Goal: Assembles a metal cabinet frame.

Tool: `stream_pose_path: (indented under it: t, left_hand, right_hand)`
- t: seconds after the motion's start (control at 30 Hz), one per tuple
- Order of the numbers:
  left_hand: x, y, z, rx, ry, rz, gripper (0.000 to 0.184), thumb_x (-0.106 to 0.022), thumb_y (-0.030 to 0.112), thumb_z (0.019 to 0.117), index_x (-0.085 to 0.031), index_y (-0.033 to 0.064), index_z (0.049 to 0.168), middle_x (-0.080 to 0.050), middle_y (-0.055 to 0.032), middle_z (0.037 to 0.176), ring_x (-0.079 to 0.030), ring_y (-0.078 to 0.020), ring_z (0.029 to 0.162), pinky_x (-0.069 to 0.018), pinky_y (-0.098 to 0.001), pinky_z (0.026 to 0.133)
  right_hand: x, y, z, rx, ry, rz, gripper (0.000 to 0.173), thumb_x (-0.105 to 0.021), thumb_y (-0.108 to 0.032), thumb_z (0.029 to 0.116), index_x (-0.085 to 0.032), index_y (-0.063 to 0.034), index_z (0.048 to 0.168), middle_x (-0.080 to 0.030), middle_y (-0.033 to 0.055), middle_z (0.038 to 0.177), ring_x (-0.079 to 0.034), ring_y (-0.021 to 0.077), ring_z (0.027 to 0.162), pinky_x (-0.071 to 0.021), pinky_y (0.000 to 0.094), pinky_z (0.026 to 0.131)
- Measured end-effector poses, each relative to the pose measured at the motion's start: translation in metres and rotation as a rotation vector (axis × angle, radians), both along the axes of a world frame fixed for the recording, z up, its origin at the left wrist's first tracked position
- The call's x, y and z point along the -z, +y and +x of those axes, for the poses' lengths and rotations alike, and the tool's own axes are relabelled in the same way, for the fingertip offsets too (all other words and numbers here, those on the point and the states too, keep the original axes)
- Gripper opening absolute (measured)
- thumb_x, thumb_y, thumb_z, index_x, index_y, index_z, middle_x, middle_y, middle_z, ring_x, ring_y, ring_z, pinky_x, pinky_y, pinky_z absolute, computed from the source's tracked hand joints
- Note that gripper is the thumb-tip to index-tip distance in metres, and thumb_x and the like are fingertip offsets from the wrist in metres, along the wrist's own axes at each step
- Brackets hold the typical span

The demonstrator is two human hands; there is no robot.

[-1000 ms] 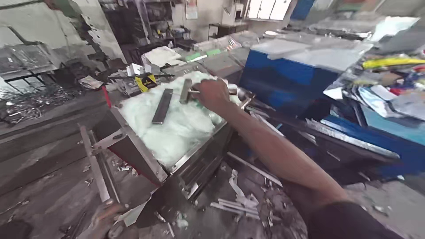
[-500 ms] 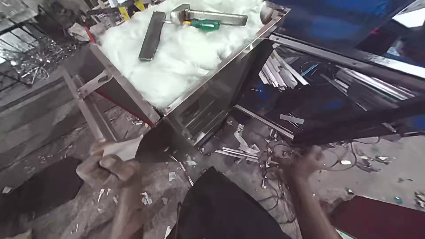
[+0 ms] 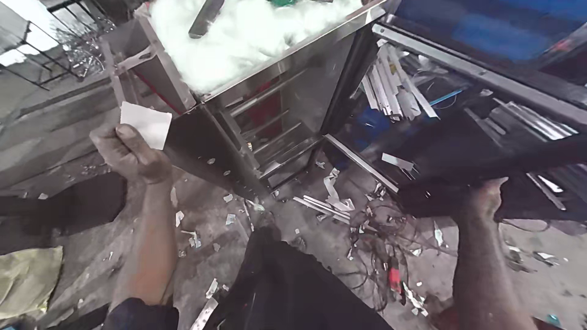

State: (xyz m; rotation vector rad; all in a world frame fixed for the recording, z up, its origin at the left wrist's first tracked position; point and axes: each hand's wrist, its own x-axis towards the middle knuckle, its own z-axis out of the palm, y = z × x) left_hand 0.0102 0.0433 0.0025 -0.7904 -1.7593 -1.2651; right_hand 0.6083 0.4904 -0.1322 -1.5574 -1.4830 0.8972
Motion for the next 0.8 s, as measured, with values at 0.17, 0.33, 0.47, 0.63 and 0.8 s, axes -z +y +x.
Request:
stream_pose_path:
  t: [0.17,0.33,0.47,0.63,0.8]
  left_hand:
    - [-0.014,0.012,0.009,0.103,0.037,0.025,0.021,-0.040,0.015,0.1107,-0.055,0.0012,0.115,-0.059,0.0010,0.098,-0.061,-0.0011,0.088,-0.0534,-0.0220,0.080]
    - [-0.009,0.007,0.007,0.143,0.056,0.002,0.021,-0.040,0.015,0.1105,-0.055,0.0010,0.118,-0.061,0.0006,0.102,-0.061,-0.0014,0.092,-0.0527,-0.0221,0.083]
    - [-0.008,0.009,0.017,0.050,-0.053,-0.014,0.026,-0.039,0.023,0.1118,-0.057,0.0037,0.115,-0.060,0.0013,0.099,-0.061,-0.0006,0.087,-0.0544,-0.0224,0.079]
    - [-0.026,0.029,0.020,0.197,0.050,0.144,0.022,-0.043,0.023,0.1103,-0.057,0.0066,0.107,-0.062,0.0039,0.092,-0.063,-0.0007,0.082,-0.0559,-0.0228,0.075]
    - [-0.019,0.029,0.015,0.188,0.085,0.156,0.019,-0.046,0.024,0.1095,-0.058,0.0102,0.106,-0.063,0.0047,0.093,-0.063,-0.0011,0.083,-0.0559,-0.0221,0.074]
  right_hand:
    - [0.002,-0.025,0.023,-0.116,-0.251,-0.103,0.050,-0.032,-0.025,0.1100,-0.045,0.0070,0.147,-0.049,0.0255,0.149,-0.049,0.0287,0.138,-0.0384,0.0472,0.116]
    - [0.012,-0.084,0.024,-0.329,-0.148,-0.118,0.040,-0.047,-0.023,0.1063,-0.055,0.0072,0.131,-0.063,0.0199,0.119,-0.063,0.0165,0.102,-0.0532,0.0403,0.092]
    - [0.022,-0.138,-0.011,-0.612,-0.247,-0.152,0.050,-0.059,-0.030,0.0986,-0.055,0.0008,0.138,-0.067,0.0146,0.123,-0.067,0.0150,0.108,-0.0559,0.0387,0.097]
    - [0.005,-0.194,-0.114,-0.877,-0.269,-0.186,0.026,-0.061,-0.013,0.0993,-0.070,0.0059,0.114,-0.072,0.0197,0.103,-0.069,0.0232,0.093,-0.0552,0.0474,0.090]
    - [0.015,-0.209,-0.206,-1.171,0.095,-0.275,0.022,-0.054,-0.021,0.1016,-0.073,-0.0093,0.100,-0.073,-0.0056,0.088,-0.068,0.0013,0.082,-0.0578,0.0250,0.080]
